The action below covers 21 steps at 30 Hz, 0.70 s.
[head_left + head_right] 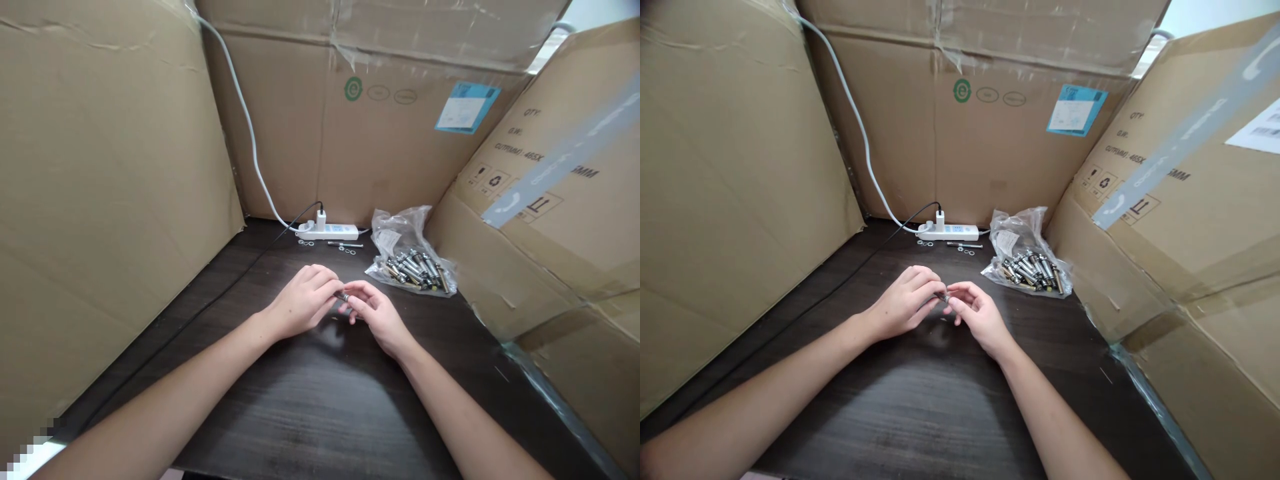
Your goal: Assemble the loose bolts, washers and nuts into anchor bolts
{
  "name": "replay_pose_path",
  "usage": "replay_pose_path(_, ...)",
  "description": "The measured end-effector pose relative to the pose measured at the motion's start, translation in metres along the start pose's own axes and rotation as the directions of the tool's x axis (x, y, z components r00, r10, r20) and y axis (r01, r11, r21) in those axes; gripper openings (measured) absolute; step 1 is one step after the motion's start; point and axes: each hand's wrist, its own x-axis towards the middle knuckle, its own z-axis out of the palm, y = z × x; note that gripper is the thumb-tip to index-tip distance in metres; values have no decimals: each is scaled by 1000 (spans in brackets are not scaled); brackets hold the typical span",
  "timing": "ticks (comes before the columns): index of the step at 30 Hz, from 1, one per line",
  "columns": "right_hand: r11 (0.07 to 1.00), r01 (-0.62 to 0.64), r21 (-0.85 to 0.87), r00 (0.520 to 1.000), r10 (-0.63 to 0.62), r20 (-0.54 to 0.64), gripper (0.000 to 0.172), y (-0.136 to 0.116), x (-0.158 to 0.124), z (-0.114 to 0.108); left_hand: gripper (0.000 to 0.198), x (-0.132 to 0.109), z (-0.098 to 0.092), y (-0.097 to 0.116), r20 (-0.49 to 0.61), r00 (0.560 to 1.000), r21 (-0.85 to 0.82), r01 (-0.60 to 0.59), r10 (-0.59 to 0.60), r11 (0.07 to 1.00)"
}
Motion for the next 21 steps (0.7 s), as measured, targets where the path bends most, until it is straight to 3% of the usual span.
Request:
replay_pose_path(4,999,-29,21,996,27,80,37,4,-1,3,9,1,3,4,3,999,-57,-40,40,998)
replay_pose_path(10,999,-11,-38,999,12,43,45,9,-2,3,10,0,8,4,2,999,-72,-32,32,997)
replay_pose_path(15,958,77,-276,997,-79,2,40,11,-3,0,8,-1,13,3,83,996,-79,-14,20,997)
replay_pose_path(18,883,112,-455,989,-145,-37,38,13,-3,-2,19,-2,19,-7,136,989,-109,65,-49,992)
replay_pose_path(21,840,92,-535,985,-156,-76,39,14,-2,-3,24,0,29,-36,99,959,-52,272,-266,961)
